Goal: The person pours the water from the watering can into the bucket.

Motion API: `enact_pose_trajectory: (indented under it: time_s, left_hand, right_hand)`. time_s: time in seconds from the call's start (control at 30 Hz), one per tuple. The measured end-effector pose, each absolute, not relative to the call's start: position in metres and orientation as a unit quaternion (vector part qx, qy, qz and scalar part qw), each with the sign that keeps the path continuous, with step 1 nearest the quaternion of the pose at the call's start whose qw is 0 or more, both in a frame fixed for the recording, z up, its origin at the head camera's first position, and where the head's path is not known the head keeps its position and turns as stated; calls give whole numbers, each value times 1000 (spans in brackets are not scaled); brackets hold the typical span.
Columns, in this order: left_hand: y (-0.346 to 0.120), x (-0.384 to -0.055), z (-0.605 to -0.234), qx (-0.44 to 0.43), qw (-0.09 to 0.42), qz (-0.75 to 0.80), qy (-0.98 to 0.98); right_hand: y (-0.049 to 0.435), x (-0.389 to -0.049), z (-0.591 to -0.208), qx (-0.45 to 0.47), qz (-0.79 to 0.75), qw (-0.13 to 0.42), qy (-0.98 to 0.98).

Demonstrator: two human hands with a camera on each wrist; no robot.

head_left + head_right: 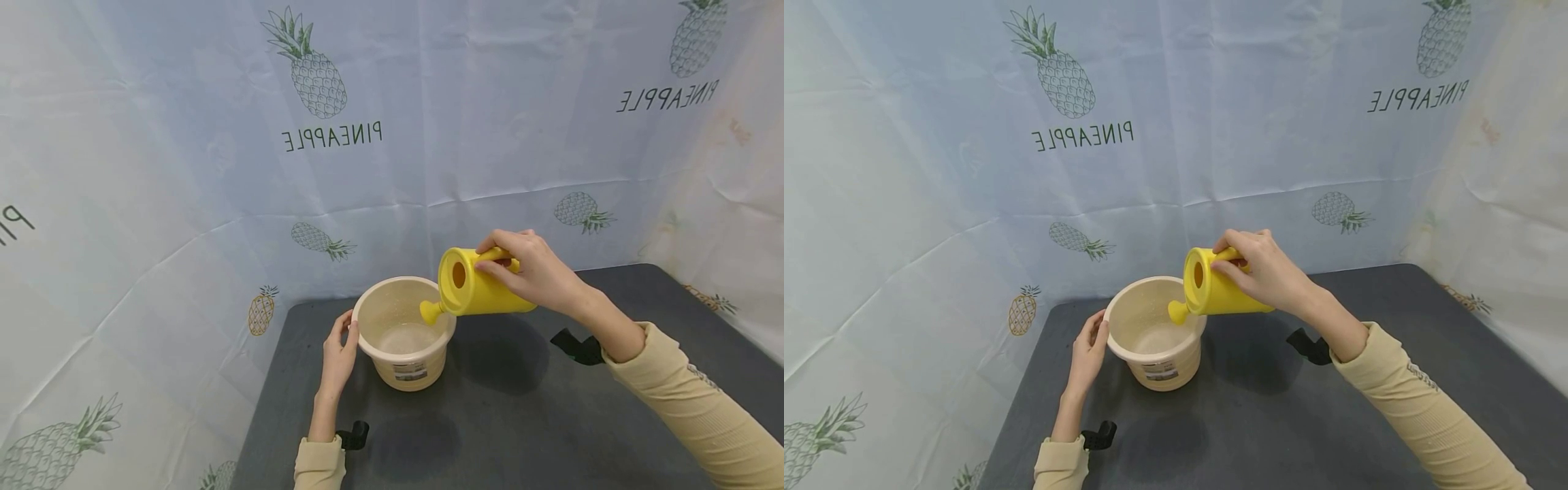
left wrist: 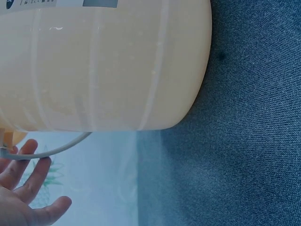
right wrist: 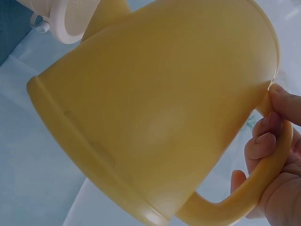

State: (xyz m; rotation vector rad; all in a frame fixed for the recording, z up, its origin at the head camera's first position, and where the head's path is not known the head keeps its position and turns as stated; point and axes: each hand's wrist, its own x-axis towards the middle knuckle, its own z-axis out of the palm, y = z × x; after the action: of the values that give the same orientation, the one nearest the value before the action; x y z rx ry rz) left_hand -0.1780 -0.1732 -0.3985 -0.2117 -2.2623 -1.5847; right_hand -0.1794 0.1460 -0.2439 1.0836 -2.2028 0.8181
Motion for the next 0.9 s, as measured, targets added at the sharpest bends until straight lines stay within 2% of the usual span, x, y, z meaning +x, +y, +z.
enact_pose_trajectory:
  time_s: [0.5, 0.9]
  left_hand:
    - [-172, -178, -399, -78, 188, -562, -802]
    - [-172, -179, -399, -77, 187, -560, -803]
  right_hand:
    - [151, -181, -255, 394, 314, 275, -818]
    - [163, -181, -275, 358, 353, 318, -804]
